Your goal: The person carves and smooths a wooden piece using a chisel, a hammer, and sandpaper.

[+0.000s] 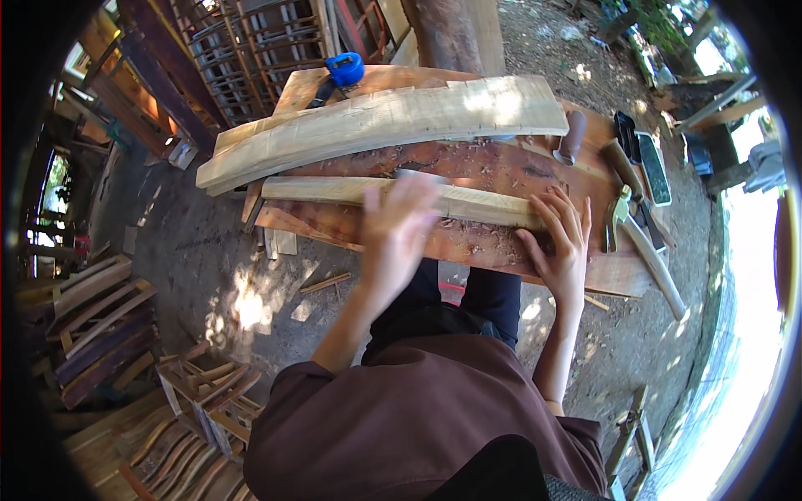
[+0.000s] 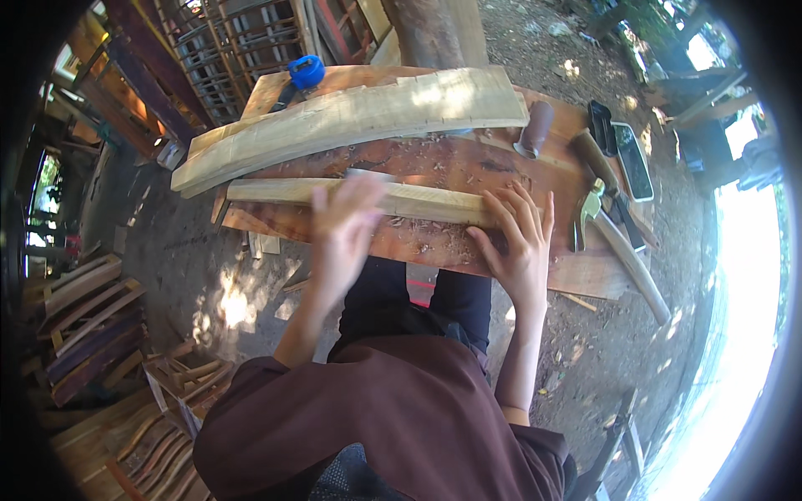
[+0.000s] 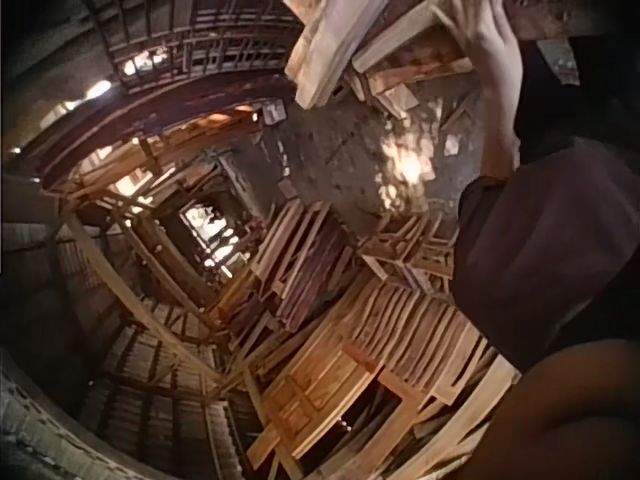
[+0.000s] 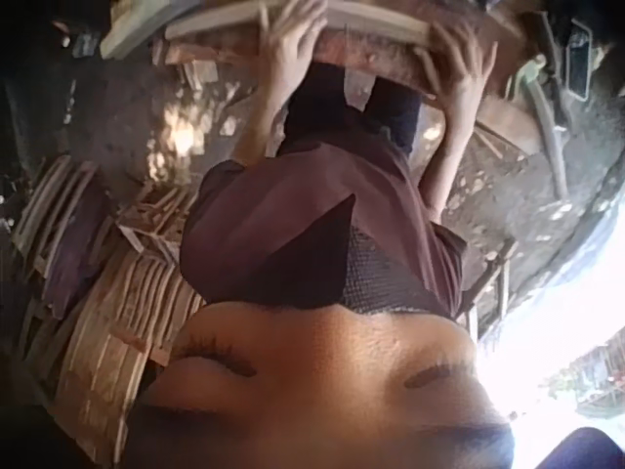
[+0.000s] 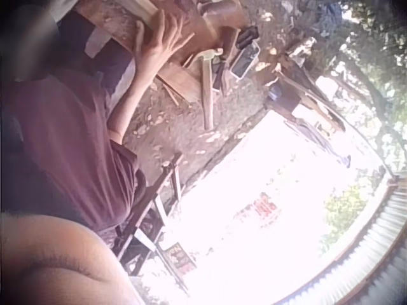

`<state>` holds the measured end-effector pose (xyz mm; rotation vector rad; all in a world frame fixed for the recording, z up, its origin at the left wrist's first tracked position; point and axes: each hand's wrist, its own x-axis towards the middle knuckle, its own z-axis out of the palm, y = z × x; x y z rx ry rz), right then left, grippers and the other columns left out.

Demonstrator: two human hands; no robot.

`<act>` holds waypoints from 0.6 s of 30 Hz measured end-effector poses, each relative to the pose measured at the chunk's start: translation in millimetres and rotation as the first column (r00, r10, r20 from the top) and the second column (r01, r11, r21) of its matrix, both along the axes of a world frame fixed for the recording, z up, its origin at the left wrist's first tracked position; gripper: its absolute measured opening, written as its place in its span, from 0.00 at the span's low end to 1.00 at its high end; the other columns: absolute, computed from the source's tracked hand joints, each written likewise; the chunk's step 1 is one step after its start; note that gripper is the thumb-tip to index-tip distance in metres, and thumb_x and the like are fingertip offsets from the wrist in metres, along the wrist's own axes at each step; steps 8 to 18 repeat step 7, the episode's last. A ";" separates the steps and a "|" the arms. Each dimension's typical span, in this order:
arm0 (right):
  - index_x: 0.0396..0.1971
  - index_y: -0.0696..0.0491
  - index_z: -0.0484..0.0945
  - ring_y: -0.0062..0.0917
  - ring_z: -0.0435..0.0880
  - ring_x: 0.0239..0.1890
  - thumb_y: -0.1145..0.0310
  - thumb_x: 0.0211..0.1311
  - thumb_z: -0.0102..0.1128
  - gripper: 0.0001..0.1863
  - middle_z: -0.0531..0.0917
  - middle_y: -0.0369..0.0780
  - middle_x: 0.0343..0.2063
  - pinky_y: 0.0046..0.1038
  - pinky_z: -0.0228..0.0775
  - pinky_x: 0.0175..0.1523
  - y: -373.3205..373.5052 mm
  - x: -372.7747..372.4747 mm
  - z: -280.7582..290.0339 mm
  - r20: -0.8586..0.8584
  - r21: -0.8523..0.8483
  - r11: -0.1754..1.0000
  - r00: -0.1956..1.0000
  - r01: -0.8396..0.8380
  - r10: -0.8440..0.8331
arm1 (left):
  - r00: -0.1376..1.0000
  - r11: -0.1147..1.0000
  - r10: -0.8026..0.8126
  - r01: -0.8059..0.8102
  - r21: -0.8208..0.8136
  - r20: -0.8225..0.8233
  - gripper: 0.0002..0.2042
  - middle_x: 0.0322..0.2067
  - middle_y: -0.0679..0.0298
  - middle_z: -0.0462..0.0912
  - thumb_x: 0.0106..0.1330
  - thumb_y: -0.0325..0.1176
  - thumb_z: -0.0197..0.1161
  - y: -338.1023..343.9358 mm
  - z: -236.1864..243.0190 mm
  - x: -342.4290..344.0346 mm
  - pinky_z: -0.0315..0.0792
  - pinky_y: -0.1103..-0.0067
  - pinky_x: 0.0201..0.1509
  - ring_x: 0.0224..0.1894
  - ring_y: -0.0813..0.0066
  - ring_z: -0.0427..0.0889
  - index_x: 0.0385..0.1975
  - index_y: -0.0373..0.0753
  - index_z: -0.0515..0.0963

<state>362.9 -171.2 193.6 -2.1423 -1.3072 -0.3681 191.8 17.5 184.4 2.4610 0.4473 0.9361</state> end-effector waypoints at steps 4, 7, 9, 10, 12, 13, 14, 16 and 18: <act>0.48 0.50 0.78 0.33 0.73 0.55 0.61 0.44 0.71 0.27 0.78 0.39 0.45 0.46 0.44 0.70 -2.1 5.6 -4.8 -0.036 -0.050 0.999 0.999 0.000 -0.002 | 0.916 0.919 0.394 -0.390 0.057 -0.076 0.13 0.57 0.63 0.74 0.67 0.29 0.54 70.1 -26.9 -57.9 0.36 0.54 0.72 0.64 0.61 0.67 0.50 0.48 0.78; 0.49 0.49 0.78 0.33 0.73 0.56 0.62 0.44 0.71 0.27 0.78 0.39 0.46 0.45 0.44 0.70 -3.2 7.0 -7.9 -0.068 -0.062 0.998 0.998 -0.020 0.016 | 0.839 0.841 0.533 -0.512 0.174 -0.110 0.17 0.59 0.65 0.73 0.72 0.35 0.47 102.7 -27.4 -104.1 0.34 0.52 0.71 0.66 0.59 0.63 0.59 0.52 0.72; 0.49 0.49 0.78 0.33 0.73 0.56 0.62 0.44 0.71 0.27 0.78 0.39 0.46 0.45 0.44 0.70 -3.2 7.0 -7.9 -0.068 -0.062 0.998 0.998 -0.020 0.016 | 0.839 0.841 0.533 -0.512 0.174 -0.110 0.17 0.59 0.65 0.73 0.72 0.35 0.47 102.7 -27.4 -104.1 0.34 0.52 0.71 0.66 0.59 0.63 0.59 0.52 0.72; 0.49 0.49 0.78 0.33 0.73 0.56 0.62 0.44 0.71 0.27 0.78 0.39 0.46 0.45 0.44 0.70 -3.2 7.0 -7.9 -0.068 -0.062 0.998 0.998 -0.020 0.016 | 0.839 0.841 0.533 -0.512 0.174 -0.110 0.17 0.59 0.65 0.73 0.72 0.35 0.47 102.7 -27.4 -104.1 0.34 0.52 0.71 0.66 0.59 0.63 0.59 0.52 0.72; 0.49 0.49 0.78 0.33 0.73 0.56 0.62 0.44 0.71 0.27 0.78 0.39 0.46 0.45 0.44 0.70 -3.2 7.0 -7.9 -0.068 -0.062 0.998 0.998 -0.020 0.016 | 0.839 0.841 0.533 -0.512 0.174 -0.110 0.17 0.59 0.65 0.73 0.72 0.35 0.47 102.7 -27.4 -104.1 0.34 0.52 0.71 0.66 0.59 0.63 0.59 0.52 0.72; 0.49 0.49 0.78 0.33 0.73 0.56 0.62 0.44 0.71 0.27 0.78 0.39 0.46 0.45 0.44 0.70 -3.2 7.0 -7.9 -0.068 -0.062 0.998 0.998 -0.020 0.016 | 0.839 0.841 0.533 -0.512 0.174 -0.110 0.17 0.59 0.65 0.73 0.72 0.35 0.47 102.7 -27.4 -104.1 0.34 0.52 0.71 0.66 0.59 0.63 0.59 0.52 0.72; 0.49 0.49 0.78 0.33 0.73 0.56 0.62 0.44 0.71 0.27 0.78 0.39 0.46 0.45 0.44 0.70 -3.2 7.0 -7.9 -0.068 -0.062 0.998 0.998 -0.020 0.016 | 0.839 0.841 0.533 -0.512 0.174 -0.110 0.17 0.59 0.65 0.73 0.72 0.35 0.47 102.7 -27.4 -104.1 0.34 0.52 0.71 0.66 0.59 0.63 0.59 0.52 0.72; 0.49 0.49 0.78 0.33 0.73 0.56 0.62 0.44 0.71 0.27 0.78 0.39 0.46 0.45 0.44 0.70 -3.2 7.0 -7.9 -0.068 -0.062 0.998 0.998 -0.020 0.016 | 0.839 0.841 0.533 -0.512 0.174 -0.110 0.17 0.59 0.65 0.73 0.72 0.35 0.47 102.7 -27.4 -104.1 0.34 0.52 0.71 0.66 0.59 0.63 0.59 0.52 0.72; 0.49 0.49 0.78 0.33 0.73 0.56 0.62 0.44 0.71 0.27 0.78 0.39 0.46 0.45 0.44 0.70 -3.2 7.0 -7.9 -0.068 -0.062 0.998 0.998 -0.020 0.016 | 0.839 0.841 0.533 -0.512 0.174 -0.110 0.17 0.59 0.65 0.73 0.72 0.35 0.47 102.7 -27.4 -104.1 0.34 0.52 0.71 0.66 0.59 0.63 0.59 0.52 0.72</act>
